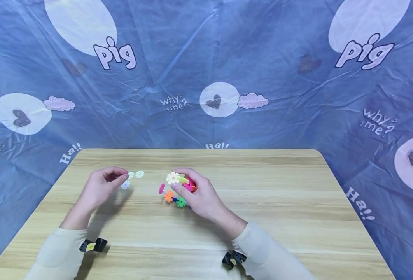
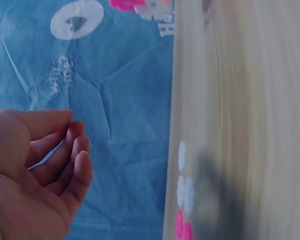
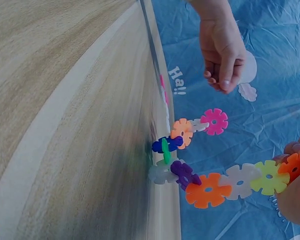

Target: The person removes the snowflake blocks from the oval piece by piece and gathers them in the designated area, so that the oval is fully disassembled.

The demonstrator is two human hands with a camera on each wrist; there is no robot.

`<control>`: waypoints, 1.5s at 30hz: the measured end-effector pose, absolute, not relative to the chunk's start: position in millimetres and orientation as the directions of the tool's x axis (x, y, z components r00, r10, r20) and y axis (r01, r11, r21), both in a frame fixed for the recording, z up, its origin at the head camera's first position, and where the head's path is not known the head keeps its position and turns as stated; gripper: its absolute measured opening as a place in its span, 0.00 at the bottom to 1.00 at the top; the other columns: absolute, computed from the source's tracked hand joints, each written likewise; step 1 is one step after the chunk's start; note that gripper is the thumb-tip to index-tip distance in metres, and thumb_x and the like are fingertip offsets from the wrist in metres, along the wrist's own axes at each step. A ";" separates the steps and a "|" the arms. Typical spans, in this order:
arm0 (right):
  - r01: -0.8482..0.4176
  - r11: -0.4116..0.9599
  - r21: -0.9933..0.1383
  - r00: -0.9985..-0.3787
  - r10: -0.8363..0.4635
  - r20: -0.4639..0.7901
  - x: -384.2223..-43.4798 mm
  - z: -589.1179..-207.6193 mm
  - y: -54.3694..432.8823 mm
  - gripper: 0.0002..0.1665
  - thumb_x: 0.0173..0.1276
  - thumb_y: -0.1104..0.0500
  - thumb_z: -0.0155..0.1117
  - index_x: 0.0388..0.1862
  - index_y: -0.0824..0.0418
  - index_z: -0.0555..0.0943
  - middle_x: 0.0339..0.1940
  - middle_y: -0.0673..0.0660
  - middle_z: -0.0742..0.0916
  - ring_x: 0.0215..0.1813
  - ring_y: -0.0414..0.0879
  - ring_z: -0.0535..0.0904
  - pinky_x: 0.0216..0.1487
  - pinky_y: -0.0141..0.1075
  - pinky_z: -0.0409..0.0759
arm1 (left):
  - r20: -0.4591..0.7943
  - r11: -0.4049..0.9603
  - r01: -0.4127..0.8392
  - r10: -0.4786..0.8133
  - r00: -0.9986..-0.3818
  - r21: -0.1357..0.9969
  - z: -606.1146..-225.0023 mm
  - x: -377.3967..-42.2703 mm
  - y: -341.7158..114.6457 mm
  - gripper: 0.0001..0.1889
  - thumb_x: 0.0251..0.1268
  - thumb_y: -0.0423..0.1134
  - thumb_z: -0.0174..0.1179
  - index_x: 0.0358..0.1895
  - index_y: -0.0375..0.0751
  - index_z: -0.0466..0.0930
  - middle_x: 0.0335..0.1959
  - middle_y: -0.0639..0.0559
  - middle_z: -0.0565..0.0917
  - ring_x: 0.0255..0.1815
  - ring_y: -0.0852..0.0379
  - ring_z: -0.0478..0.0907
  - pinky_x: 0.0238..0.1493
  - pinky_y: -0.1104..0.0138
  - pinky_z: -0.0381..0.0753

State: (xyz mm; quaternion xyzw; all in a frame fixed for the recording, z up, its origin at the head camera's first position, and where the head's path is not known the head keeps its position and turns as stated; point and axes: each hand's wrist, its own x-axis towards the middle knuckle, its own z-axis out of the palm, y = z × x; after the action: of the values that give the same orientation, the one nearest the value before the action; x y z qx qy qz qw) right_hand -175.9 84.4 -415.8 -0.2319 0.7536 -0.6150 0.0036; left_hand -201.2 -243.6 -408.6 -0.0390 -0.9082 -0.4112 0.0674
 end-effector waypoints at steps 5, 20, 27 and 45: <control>-0.338 0.134 -0.931 -0.894 -0.355 0.273 -175.6 -415.5 84.5 0.25 0.78 0.61 0.68 0.71 0.61 0.80 0.52 0.62 0.87 0.32 0.37 0.78 0.31 0.30 0.81 | 0.167 0.630 0.168 0.061 -0.984 0.758 -402.7 -196.9 -229.0 0.09 0.76 0.35 0.68 0.50 0.32 0.90 0.43 0.41 0.92 0.38 0.61 0.81 0.41 0.73 0.79; -0.333 0.135 -0.933 -0.893 -0.362 0.267 -175.4 -415.7 83.8 0.24 0.78 0.60 0.68 0.71 0.59 0.80 0.52 0.62 0.88 0.35 0.38 0.80 0.34 0.30 0.83 | 0.237 0.577 0.258 0.114 -0.965 0.775 -390.9 -184.9 -199.3 0.07 0.76 0.36 0.69 0.48 0.37 0.91 0.44 0.45 0.93 0.44 0.57 0.85 0.47 0.68 0.84; -0.335 0.143 -0.931 -0.892 -0.366 0.265 -175.5 -415.7 82.9 0.24 0.78 0.60 0.68 0.71 0.59 0.80 0.52 0.61 0.87 0.35 0.39 0.80 0.34 0.31 0.83 | 0.269 0.554 0.300 0.139 -0.953 0.777 -388.3 -181.7 -190.5 0.06 0.75 0.36 0.69 0.48 0.39 0.91 0.43 0.47 0.93 0.44 0.59 0.85 0.49 0.67 0.84; -0.328 0.140 -0.934 -0.892 -0.370 0.258 -176.5 -417.0 81.5 0.24 0.79 0.59 0.68 0.71 0.58 0.80 0.53 0.61 0.88 0.41 0.41 0.84 0.41 0.32 0.86 | 0.318 0.471 0.402 0.250 -0.914 0.785 -382.0 -172.1 -162.7 0.05 0.76 0.34 0.68 0.47 0.39 0.92 0.42 0.48 0.93 0.43 0.60 0.86 0.44 0.68 0.85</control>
State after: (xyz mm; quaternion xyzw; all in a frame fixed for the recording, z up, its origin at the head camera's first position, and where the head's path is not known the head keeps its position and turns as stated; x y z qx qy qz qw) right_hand -176.5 81.5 -417.0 -0.2313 0.7547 -0.6137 0.0172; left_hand -172.1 -162.7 -382.0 -0.1910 -0.8540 -0.4773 0.0797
